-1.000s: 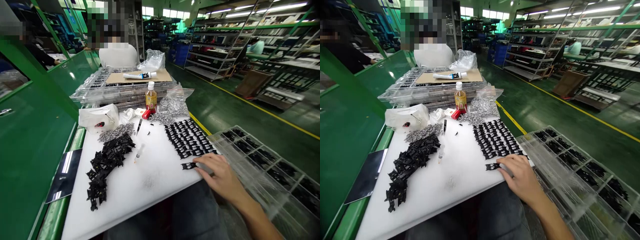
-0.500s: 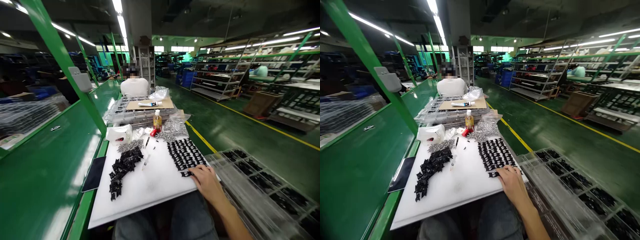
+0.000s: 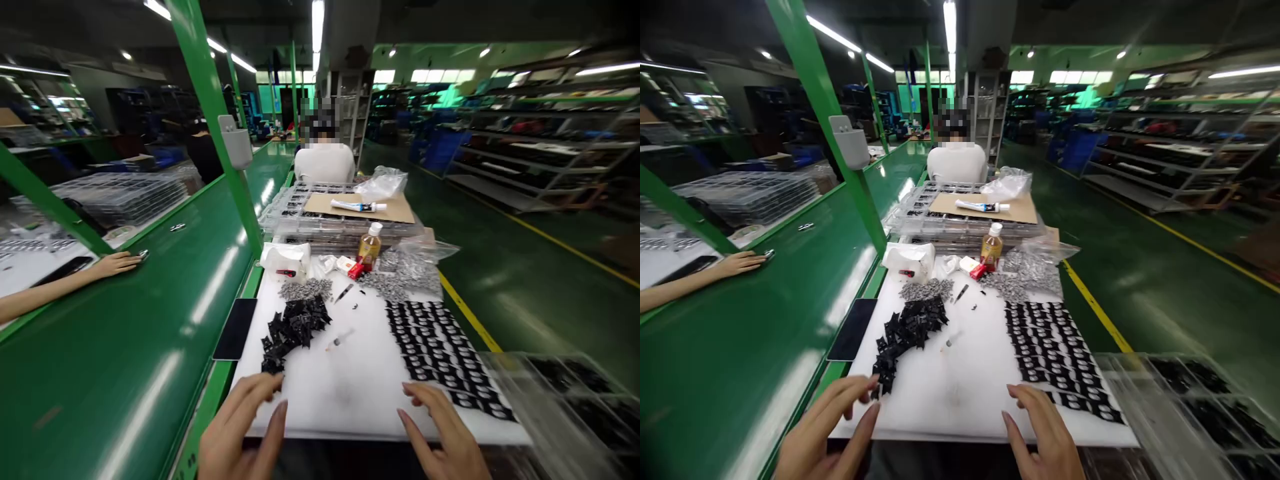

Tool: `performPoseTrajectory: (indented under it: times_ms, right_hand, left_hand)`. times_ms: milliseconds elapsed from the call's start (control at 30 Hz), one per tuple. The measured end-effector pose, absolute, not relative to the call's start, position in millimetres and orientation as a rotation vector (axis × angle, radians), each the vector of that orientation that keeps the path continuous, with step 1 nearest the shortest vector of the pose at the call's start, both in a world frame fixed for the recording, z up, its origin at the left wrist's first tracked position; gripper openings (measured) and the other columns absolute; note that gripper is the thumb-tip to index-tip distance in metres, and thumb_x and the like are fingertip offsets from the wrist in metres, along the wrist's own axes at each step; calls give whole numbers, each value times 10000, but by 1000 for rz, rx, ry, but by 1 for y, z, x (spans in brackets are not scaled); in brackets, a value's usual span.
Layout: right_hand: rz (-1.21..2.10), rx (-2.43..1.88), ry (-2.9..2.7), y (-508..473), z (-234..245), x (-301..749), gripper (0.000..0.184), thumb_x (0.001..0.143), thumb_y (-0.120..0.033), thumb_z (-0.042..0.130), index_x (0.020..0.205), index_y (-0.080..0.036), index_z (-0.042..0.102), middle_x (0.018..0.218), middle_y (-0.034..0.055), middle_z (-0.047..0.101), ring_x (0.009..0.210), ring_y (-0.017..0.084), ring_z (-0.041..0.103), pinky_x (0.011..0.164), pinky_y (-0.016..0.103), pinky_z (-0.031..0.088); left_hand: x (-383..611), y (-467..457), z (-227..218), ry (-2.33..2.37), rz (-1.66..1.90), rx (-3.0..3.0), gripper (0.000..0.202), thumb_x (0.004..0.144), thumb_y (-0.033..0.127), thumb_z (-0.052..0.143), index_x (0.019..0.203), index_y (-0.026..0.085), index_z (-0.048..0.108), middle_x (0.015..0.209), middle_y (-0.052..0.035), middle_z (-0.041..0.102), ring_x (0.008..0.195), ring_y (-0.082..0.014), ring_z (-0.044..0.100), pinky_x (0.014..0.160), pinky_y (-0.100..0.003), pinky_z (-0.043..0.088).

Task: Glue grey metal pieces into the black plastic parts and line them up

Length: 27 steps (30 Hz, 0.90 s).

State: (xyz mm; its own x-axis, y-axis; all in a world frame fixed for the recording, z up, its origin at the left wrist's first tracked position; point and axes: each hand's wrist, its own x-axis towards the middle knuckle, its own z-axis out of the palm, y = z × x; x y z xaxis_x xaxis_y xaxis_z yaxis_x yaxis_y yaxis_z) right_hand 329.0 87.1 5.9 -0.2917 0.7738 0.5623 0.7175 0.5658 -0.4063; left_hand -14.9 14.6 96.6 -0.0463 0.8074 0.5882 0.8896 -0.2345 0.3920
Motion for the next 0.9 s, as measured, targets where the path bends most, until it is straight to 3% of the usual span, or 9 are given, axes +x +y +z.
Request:
performPoseTrajectory:
  times_ms: [67, 167, 267, 367, 467, 667, 800, 900]
  right_hand:
    - [295, -1194, -2019, 98, 9, 308, 318, 1058, -355, 605, 1355, -242, 585, 1049, 62, 704, 818, 188, 706, 721, 306, 597]
    - [599, -1250, -1922, 123, 18, 271, 471, 1023, -429, 665, 1436, -264, 510, 932, 4, 666, 700, 164, 661, 636, 285, 580]
    - [751, -1295, -1913, 150, 30, 233, 622, 976, -492, 727, 1487, -252, 465, 807, -51, 617, 613, 149, 618, 617, 273, 576]
    - [779, -1281, -1988, 167, 43, 211, 296, 1027, -475, 658, 1234, -264, 647, 684, -65, 608, 542, 141, 586, 548, 250, 527]
    - [729, -1254, -1985, 168, 52, 219, 191, 1060, -433, 604, 1045, -262, 689, 830, -1, 753, 655, 156, 705, 605, 238, 563]
    - [396, -1218, -2063, 157, 56, 268, 121, 1031, -349, 655, 1099, -252, 678, 874, 22, 809, 663, 168, 790, 546, 175, 589]
    - [409, -1029, -2249, 156, 53, 274, 145, 1065, -289, 587, 1171, -248, 678, 1004, 50, 830, 833, 203, 824, 733, 245, 659]
    - [392, -1104, -2177, 151, 55, 276, 156, 1052, -267, 601, 1197, -252, 657, 985, 56, 817, 847, 221, 814, 734, 287, 658]
  left_hand:
    - [-31, 27, 69, -2100, -1079, -1939, 397, 1018, 431, 647, 1374, 256, 629, 1227, -98, 695, 948, -232, 740, 704, -331, 647]
    - [-43, 33, 28, -2183, -798, -1894, 676, 951, 573, 692, 1494, 198, 548, 1299, -155, 655, 1093, -317, 729, 787, -407, 667]
    - [-43, 37, 2, -2046, -672, -2039, 596, 1020, 489, 632, 1509, 162, 536, 1194, -149, 684, 967, -278, 735, 769, -385, 651]
    - [-43, 46, -4, -2009, -678, -2096, 447, 1083, 340, 541, 1490, 155, 544, 1104, -121, 698, 924, -238, 721, 789, -348, 628]
    - [-48, 57, 1, -2023, -693, -2098, 429, 1096, 303, 516, 1502, 170, 543, 1121, -124, 692, 966, -238, 712, 822, -345, 619]
    - [-62, 59, 12, -2031, -733, -2163, 427, 1107, 391, 521, 1484, 199, 582, 1184, -124, 693, 1031, -226, 711, 869, -314, 618]
    - [-64, 56, 15, -1965, -898, -2161, 325, 1095, 282, 542, 1395, 207, 643, 1128, -99, 712, 996, -197, 710, 847, -286, 608]
    - [-66, 52, 23, -1927, -1002, -2098, 388, 1040, 197, 628, 1427, 229, 630, 1135, -93, 737, 1000, -210, 719, 867, -331, 609]
